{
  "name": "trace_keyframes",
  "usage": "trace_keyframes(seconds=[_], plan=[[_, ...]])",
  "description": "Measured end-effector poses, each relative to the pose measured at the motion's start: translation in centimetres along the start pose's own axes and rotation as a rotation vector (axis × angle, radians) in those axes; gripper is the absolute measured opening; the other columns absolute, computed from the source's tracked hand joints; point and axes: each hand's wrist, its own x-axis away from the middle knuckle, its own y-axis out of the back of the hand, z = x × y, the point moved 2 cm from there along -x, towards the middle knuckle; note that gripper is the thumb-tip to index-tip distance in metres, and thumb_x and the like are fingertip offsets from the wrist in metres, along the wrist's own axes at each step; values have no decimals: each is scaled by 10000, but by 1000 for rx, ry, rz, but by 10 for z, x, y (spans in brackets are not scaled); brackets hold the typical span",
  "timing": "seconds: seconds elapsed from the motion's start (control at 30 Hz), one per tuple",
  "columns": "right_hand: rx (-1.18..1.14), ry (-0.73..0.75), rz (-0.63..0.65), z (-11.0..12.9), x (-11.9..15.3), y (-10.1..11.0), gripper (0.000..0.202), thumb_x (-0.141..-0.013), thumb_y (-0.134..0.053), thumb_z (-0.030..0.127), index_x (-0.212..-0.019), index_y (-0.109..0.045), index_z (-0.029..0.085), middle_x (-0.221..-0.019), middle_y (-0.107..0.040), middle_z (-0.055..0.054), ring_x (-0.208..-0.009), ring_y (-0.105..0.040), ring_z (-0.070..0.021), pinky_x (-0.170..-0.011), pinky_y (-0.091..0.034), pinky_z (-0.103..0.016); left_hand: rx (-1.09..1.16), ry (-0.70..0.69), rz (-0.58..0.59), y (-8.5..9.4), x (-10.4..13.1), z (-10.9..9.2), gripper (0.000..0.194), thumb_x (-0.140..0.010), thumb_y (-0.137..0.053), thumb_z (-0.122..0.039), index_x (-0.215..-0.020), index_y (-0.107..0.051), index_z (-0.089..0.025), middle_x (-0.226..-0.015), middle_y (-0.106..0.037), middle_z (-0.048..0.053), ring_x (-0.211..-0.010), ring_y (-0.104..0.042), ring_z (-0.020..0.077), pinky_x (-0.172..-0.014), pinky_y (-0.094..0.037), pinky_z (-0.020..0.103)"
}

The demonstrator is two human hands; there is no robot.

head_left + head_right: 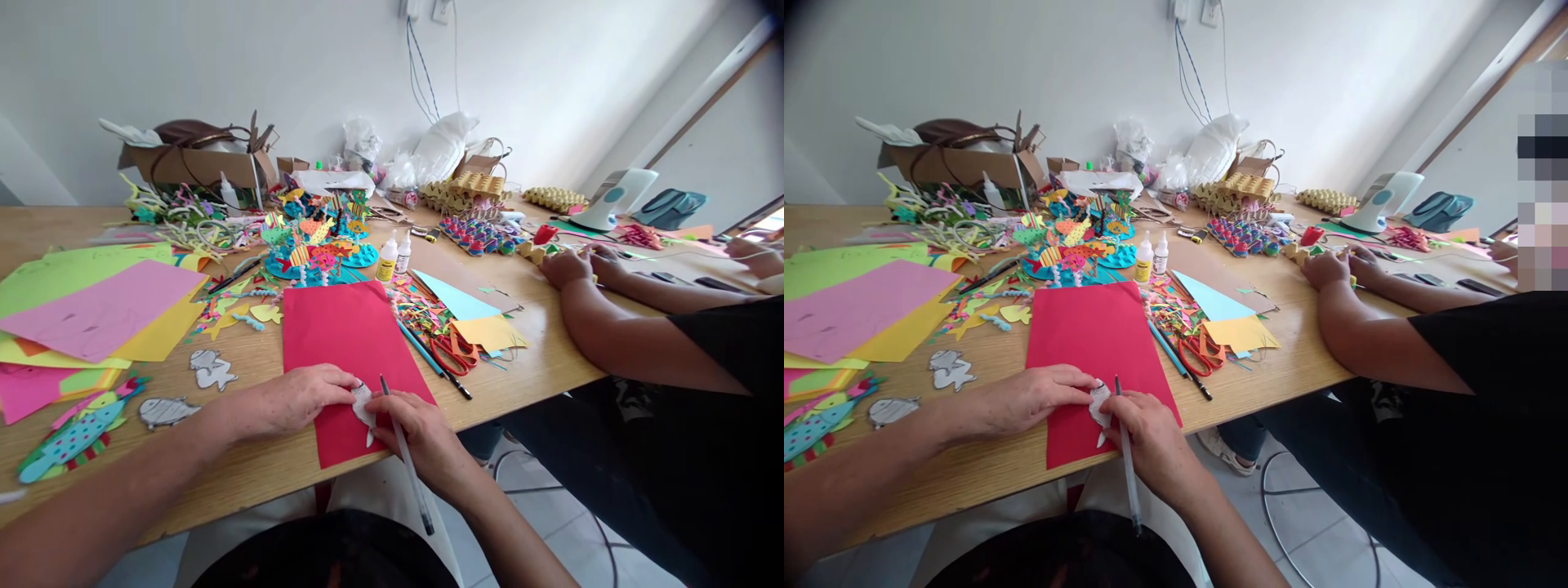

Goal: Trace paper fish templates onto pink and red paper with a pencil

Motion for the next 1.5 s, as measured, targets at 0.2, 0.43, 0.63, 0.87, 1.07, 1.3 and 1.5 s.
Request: trace_keyframes(seconds=[0.2, 0.43, 0.63, 0.87, 1.07, 1.3, 1.5], plan=[[-31, 4, -26, 0, 3, -3, 188, -814, -628, 123, -988, -607, 192, -974, -703, -74, -882, -649, -201, -762, -483, -291, 21, -20, -40, -4, 4, 6, 407, -893, -372, -39, -1181, -599, -216, -1243, -591, 90, -1143, -531, 200, -969, -437, 354], [-20, 42, -46, -1, 3, -6, 210, -813, -623, 110, -1006, -593, 187, -981, -701, -80, -892, -644, -209, -771, -475, -307, 56, -55, -42, -1, 3, 5, 390, -910, -346, -53, -1169, -600, -197, -1193, -610, 98, -1118, -537, 198, -956, -437, 335], [12, 22, -64, 1, 3, -9, 162, -832, -618, 142, -988, -601, 185, -967, -704, -80, -877, -649, -212, -755, -476, -306, 89, -44, -24, 0, 1, 3, 392, -916, -345, -44, -1182, -589, -197, -1206, -599, 82, -1129, -521, 187, -973, -411, 314], [47, -9, -52, 6, 1, -8, 142, -838, -615, 162, -979, -610, 180, -927, -711, -71, -842, -647, -215, -733, -463, -304, 70, -55, -12, -2, 1, 2, 377, -914, -366, -37, -1179, -580, -196, -1190, -602, 78, -1120, -518, 188, -969, -406, 310], [-17, -79, -57, 6, -7, 8, 116, -847, -588, 161, -953, -613, 201, -889, -706, -40, -818, -640, -177, -719, -448, -264, -17, -76, -49, -1, 2, -2, 373, -903, -350, -19, -1136, -594, -178, -1185, -604, 94, -1104, -524, 199, -959, -412, 312], [49, 38, 82, 3, -16, 4, 110, -820, -586, 114, -906, -612, 178, -802, -661, -42, -747, -592, -166, -652, -418, -234, -147, -59, -32, 5, 1, -7, 419, -839, -356, 18, -1100, -616, -181, -1138, -608, 96, -1061, -530, 228, -930, -427, 342], [80, 7, 102, -1, -16, 3, 104, -835, -574, 159, -928, -613, 184, -800, -645, -38, -745, -579, -167, -656, -402, -240, -135, 167, -54, 31, 17, -34, 494, -768, -307, 49, -1064, -620, -194, -1077, -614, 65, -929, -598, 176, -791, -470, 250]])
